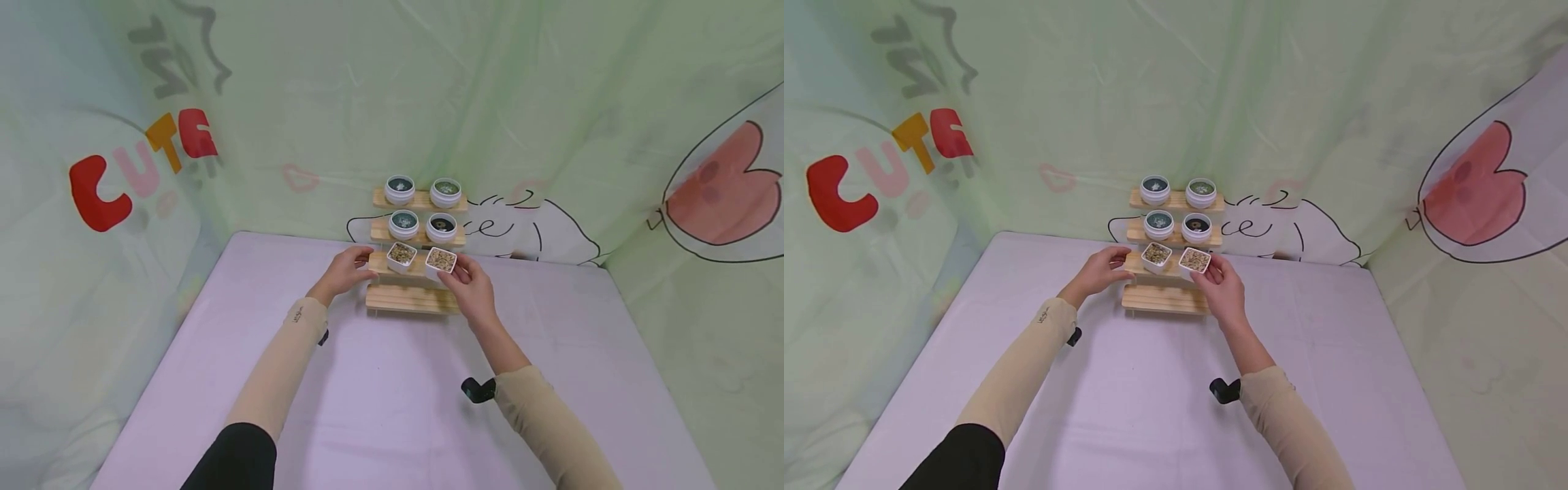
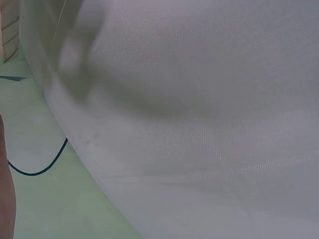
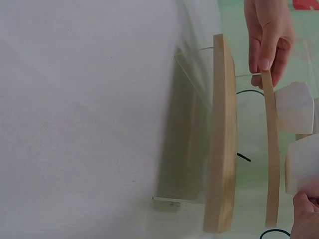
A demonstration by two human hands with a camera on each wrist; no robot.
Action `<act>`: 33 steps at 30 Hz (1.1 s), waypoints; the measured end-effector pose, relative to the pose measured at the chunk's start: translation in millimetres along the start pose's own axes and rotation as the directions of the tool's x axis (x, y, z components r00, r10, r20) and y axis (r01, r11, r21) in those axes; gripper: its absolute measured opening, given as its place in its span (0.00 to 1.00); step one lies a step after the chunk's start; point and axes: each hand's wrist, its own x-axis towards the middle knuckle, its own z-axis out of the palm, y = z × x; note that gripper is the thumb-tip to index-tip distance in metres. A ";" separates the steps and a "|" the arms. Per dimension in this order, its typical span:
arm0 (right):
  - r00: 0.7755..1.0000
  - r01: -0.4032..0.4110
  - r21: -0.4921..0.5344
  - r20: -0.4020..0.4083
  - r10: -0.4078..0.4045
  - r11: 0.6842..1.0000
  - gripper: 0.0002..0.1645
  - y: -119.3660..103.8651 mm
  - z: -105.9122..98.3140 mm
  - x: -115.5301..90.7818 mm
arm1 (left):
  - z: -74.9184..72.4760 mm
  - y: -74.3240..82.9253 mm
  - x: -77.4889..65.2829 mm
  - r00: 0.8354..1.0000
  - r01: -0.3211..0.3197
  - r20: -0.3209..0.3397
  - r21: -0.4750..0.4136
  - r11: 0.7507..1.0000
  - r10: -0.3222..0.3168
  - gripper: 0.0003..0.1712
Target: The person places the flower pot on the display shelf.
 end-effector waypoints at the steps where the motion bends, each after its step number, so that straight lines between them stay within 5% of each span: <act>1: 1.000 -0.001 -0.001 0.000 0.001 1.000 0.37 0.5 0.2 0.5 | 0.0 -0.1 0.0 1.000 -0.001 -0.001 -0.002 1.000 0.001 0.38; 33: 1.000 0.009 0.004 0.028 -0.009 1.000 0.39 6.0 6.5 8.1 | -2.0 1.6 -4.8 1.000 0.006 0.010 -0.013 1.000 -0.006 0.38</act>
